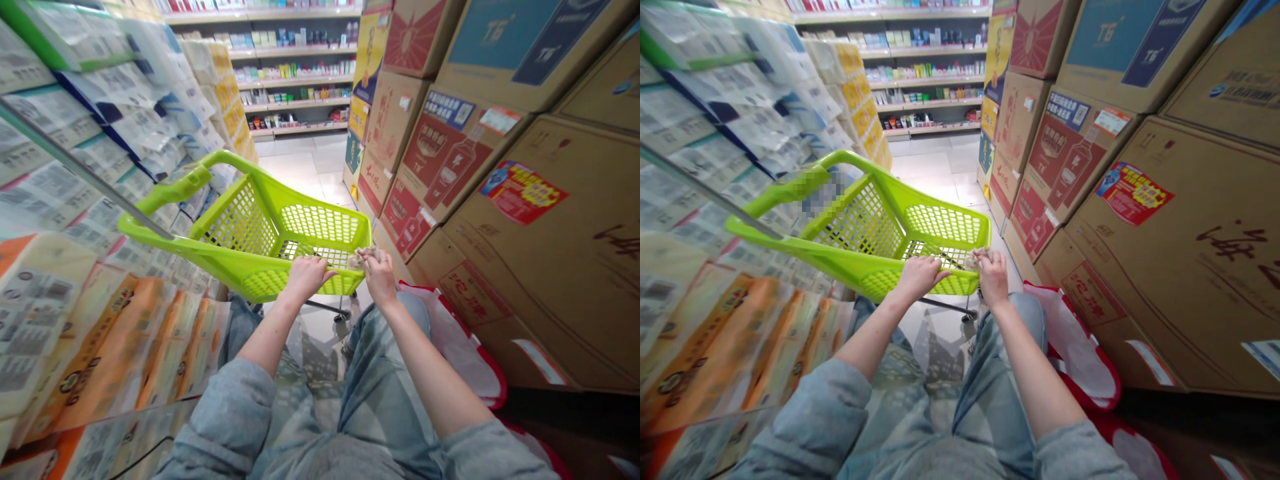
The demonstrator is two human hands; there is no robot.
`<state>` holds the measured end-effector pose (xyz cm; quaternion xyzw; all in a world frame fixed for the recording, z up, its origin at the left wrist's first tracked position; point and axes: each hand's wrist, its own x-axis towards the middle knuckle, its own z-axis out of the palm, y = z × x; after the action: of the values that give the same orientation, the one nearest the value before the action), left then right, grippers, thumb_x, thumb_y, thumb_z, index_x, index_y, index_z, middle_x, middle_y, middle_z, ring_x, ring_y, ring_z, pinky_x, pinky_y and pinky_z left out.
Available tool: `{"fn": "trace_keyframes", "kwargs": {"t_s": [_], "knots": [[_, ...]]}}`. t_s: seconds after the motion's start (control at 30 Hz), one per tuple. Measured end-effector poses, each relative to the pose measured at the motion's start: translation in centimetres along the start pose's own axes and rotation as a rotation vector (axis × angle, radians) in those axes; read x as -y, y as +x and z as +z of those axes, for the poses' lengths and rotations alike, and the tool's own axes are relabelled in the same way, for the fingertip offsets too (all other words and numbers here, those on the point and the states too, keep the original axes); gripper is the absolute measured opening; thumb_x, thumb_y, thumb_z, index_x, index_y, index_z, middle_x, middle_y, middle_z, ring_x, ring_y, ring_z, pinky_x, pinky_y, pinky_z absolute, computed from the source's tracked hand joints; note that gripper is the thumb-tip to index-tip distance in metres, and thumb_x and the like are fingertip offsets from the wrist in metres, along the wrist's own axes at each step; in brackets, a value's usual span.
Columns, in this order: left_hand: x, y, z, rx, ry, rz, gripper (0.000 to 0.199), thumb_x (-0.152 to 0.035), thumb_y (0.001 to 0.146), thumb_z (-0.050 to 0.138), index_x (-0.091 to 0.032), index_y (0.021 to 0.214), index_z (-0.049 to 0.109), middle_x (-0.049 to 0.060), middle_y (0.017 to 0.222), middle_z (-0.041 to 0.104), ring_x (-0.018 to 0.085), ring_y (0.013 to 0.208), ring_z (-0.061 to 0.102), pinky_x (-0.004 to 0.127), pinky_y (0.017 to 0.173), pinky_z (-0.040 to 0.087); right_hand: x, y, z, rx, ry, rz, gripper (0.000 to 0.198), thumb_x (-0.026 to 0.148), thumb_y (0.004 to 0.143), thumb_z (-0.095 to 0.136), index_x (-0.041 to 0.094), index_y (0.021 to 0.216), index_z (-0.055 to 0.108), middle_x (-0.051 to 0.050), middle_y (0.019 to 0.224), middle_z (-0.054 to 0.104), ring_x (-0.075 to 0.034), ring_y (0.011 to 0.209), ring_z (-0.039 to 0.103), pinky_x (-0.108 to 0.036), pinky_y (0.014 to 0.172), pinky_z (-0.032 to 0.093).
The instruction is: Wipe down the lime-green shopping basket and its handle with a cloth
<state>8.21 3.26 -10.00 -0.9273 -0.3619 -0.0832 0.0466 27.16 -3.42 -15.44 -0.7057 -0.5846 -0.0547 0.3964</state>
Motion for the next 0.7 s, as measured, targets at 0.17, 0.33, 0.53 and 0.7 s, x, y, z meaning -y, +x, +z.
{"fn": "trace_keyframes", "kwargs": {"t_s": [0.17, 0.33, 0.53, 0.7], "knots": [[1.3, -0.4, -0.6, 0.012, 0.008, 0.045, 0.048, -0.058, 0.087, 0.037, -0.018, 0.084, 0.063, 0.010, 0.086, 0.066, 0.024, 0.084, 0.061, 0.033, 0.070, 0.039, 0.9, -0.3, -0.9, 0.053, -0.012, -0.048, 0.025, 0.028, 0.090, 0.045, 0.020, 0.099, 0.068, -0.011, 0.105, 0.058, -0.024, 0.101, 0.047, -0.039, 0.089, 0.044], [3.2, -1.0, -1.3, 0.103, 0.053, -0.052, 0.067, -0.075, 0.078, 0.032, -0.018, 0.075, 0.067, 0.013, 0.078, 0.067, 0.026, 0.078, 0.063, 0.032, 0.067, 0.040, 1.4, -3.2, -0.2, -0.088, 0.108, 0.087, 0.028, 0.034, 0.091, 0.043, 0.019, 0.097, 0.066, -0.012, 0.106, 0.058, -0.024, 0.103, 0.049, -0.042, 0.094, 0.041], [3.0, -1.0, -1.8, 0.197, 0.041, -0.063, 0.070, -0.075, 0.078, 0.031, -0.017, 0.076, 0.070, 0.014, 0.078, 0.070, 0.026, 0.076, 0.065, 0.032, 0.068, 0.041, 1.4, -5.3, 0.9, -0.265, 0.234, 0.240, 0.028, 0.040, 0.090, 0.043, 0.020, 0.087, 0.062, -0.009, 0.098, 0.064, -0.023, 0.102, 0.053, -0.046, 0.103, 0.030], [1.9, -0.2, -1.8, 0.209, 0.029, -0.078, 0.077, -0.075, 0.080, 0.023, -0.015, 0.082, 0.071, 0.016, 0.081, 0.070, 0.027, 0.082, 0.065, 0.033, 0.071, 0.042, 0.0, -2.5, 1.4, -0.341, 0.269, 0.441, 0.038, 0.049, 0.082, 0.046, 0.016, 0.083, 0.063, -0.014, 0.093, 0.063, -0.025, 0.095, 0.054, -0.041, 0.088, 0.040]]}}
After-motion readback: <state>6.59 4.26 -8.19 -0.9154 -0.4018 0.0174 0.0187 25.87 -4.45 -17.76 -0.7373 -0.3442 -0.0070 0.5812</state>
